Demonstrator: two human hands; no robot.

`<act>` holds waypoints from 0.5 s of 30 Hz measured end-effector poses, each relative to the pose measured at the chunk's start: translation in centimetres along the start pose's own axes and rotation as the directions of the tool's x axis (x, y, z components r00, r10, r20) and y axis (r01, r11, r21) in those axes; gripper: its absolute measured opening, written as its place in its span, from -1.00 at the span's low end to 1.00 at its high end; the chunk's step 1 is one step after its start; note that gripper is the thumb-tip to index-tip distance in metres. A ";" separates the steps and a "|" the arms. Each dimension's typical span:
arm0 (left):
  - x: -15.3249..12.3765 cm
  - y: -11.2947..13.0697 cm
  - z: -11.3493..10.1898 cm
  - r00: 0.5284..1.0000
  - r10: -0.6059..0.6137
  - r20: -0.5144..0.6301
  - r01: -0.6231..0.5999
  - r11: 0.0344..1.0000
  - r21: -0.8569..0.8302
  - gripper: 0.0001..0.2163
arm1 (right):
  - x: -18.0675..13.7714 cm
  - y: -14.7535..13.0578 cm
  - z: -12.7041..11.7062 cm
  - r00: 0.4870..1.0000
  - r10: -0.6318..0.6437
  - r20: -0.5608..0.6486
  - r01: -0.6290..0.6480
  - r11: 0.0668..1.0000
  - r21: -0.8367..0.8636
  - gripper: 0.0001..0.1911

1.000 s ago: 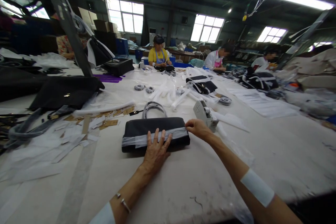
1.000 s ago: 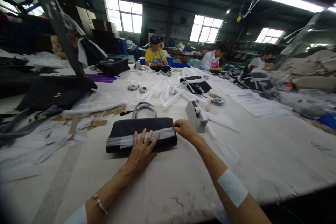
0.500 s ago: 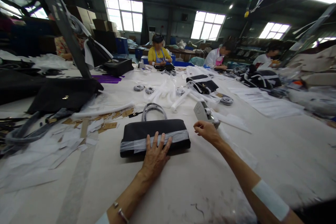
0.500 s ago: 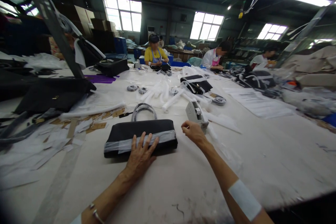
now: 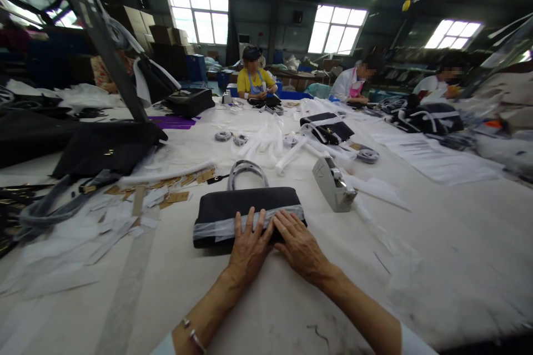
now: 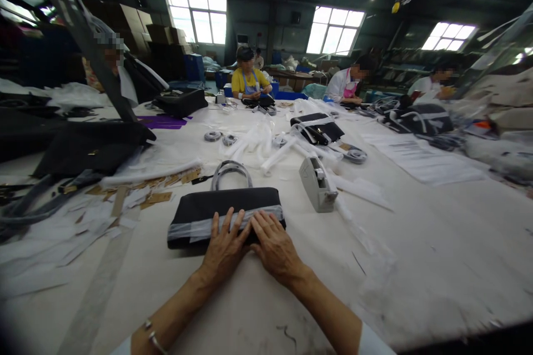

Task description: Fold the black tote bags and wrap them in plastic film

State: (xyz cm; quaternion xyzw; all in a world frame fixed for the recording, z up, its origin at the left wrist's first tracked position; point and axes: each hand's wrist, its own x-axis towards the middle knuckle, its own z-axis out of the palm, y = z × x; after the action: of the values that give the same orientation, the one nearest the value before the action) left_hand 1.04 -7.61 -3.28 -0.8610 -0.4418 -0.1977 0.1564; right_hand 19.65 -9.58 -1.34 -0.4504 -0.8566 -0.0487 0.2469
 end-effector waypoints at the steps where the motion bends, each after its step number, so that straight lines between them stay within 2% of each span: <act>1: 0.1 0.0 -0.1 1.000 0.005 -0.008 -0.004 1.000 0.015 -0.52 | -0.2 0.4 0.0 1.000 -0.002 0.002 0.002 1.000 -0.017 -0.35; 9: 1.2 1.0 -0.6 0.964 0.254 -0.075 -0.228 0.940 0.253 -0.59 | -0.8 0.5 0.6 0.999 0.032 0.009 -0.031 0.993 -0.115 -0.31; 15: 1.3 2.4 0.4 0.983 0.177 -0.041 -0.157 0.942 0.297 -0.60 | -0.9 1.0 0.8 0.998 0.058 0.006 -0.056 0.982 -0.178 -0.33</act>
State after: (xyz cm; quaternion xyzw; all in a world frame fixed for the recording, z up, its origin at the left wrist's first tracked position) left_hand 3.82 -7.86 -3.22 -0.8557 -0.3860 -0.1449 0.3127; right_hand 20.58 -9.41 -2.58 -0.4952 -0.8370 -0.1154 0.2023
